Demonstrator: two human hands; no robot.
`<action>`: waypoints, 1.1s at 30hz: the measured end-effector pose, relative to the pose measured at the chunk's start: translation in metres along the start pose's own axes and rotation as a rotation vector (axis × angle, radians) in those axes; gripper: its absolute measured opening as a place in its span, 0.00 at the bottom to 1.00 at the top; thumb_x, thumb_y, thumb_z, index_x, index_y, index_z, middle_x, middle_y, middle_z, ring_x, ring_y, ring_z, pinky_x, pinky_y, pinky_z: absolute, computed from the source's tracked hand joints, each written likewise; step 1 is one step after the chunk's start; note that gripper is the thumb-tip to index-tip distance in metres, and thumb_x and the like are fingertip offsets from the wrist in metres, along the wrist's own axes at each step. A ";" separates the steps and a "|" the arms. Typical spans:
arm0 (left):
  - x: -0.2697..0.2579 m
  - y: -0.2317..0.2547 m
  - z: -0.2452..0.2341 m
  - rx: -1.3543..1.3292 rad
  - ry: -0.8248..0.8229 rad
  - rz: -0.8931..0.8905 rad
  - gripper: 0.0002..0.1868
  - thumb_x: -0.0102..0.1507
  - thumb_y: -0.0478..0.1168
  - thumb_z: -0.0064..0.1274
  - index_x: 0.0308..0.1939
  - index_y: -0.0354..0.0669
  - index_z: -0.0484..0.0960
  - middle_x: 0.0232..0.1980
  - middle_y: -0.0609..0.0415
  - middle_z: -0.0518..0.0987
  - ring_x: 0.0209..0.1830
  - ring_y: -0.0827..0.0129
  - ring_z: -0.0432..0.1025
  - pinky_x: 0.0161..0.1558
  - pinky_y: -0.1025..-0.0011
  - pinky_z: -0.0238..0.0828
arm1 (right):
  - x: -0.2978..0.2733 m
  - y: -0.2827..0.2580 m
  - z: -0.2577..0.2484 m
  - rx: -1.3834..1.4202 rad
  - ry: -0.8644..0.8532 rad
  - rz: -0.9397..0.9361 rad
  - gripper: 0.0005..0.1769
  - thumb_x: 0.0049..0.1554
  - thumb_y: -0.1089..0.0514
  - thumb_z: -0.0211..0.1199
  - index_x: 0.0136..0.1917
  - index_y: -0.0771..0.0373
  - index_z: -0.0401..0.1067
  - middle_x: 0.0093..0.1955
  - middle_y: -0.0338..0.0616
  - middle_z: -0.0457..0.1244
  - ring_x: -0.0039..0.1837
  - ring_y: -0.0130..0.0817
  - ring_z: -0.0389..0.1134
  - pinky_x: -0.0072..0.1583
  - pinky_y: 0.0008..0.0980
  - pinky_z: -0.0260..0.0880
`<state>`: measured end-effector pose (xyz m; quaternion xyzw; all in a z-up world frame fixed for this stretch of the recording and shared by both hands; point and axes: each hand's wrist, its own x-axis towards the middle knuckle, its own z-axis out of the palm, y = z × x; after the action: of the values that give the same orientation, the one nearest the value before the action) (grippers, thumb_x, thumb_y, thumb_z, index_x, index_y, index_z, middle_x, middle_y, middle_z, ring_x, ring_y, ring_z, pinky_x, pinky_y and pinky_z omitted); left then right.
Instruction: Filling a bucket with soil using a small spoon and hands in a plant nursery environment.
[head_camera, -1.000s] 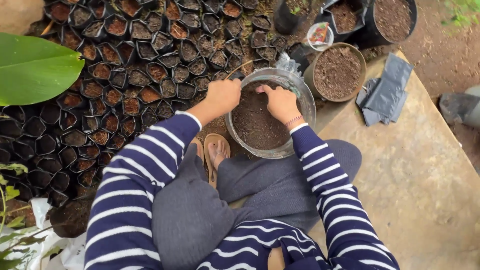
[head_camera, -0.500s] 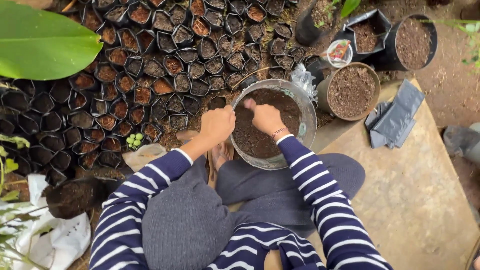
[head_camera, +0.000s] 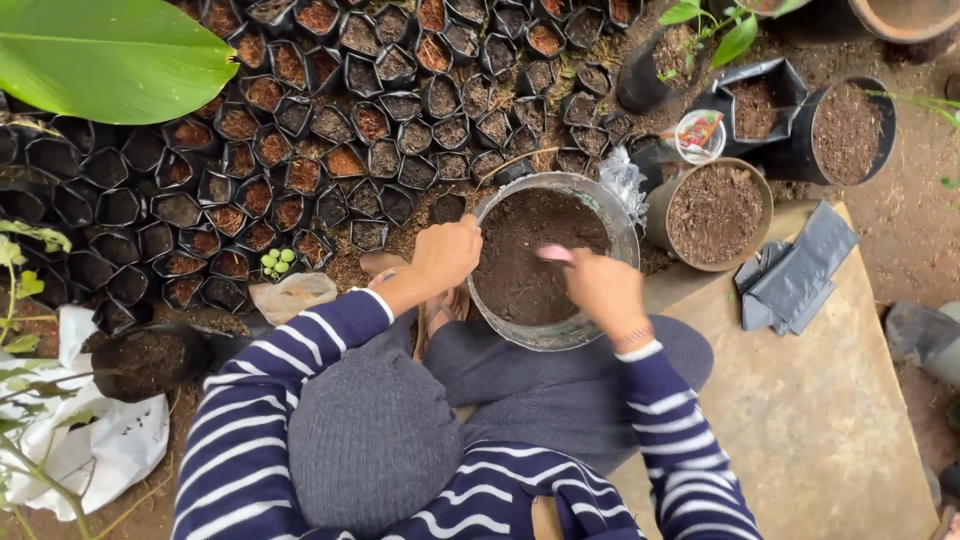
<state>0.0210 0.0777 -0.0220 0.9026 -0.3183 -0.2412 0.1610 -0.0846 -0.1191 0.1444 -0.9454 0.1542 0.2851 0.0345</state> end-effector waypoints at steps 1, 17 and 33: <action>-0.003 0.004 -0.013 -0.001 0.011 -0.009 0.18 0.70 0.51 0.32 0.43 0.43 0.73 0.26 0.44 0.81 0.29 0.44 0.81 0.36 0.50 0.78 | 0.001 0.019 0.013 -0.006 0.006 -0.011 0.15 0.62 0.50 0.59 0.52 0.63 0.76 0.41 0.57 0.72 0.47 0.54 0.76 0.50 0.52 0.76; -0.006 0.005 -0.106 -0.036 0.143 0.088 0.29 0.72 0.60 0.34 0.37 0.42 0.80 0.28 0.43 0.80 0.34 0.44 0.80 0.37 0.50 0.78 | 0.041 0.014 0.002 -0.349 0.235 -0.290 0.19 0.66 0.46 0.49 0.40 0.54 0.75 0.33 0.40 0.68 0.38 0.39 0.74 0.41 0.36 0.74; -0.103 0.003 -0.148 0.087 0.443 0.272 0.19 0.67 0.52 0.49 0.37 0.38 0.79 0.37 0.43 0.78 0.31 0.46 0.74 0.36 0.53 0.72 | -0.033 0.048 0.056 -0.280 0.845 -0.296 0.03 0.56 0.61 0.61 0.45 0.59 0.75 0.39 0.43 0.67 0.29 0.37 0.64 0.32 0.31 0.64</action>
<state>0.0289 0.1628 0.1374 0.8883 -0.4038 0.0002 0.2187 -0.1556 -0.1474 0.1171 -0.9861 -0.0215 -0.1146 -0.1188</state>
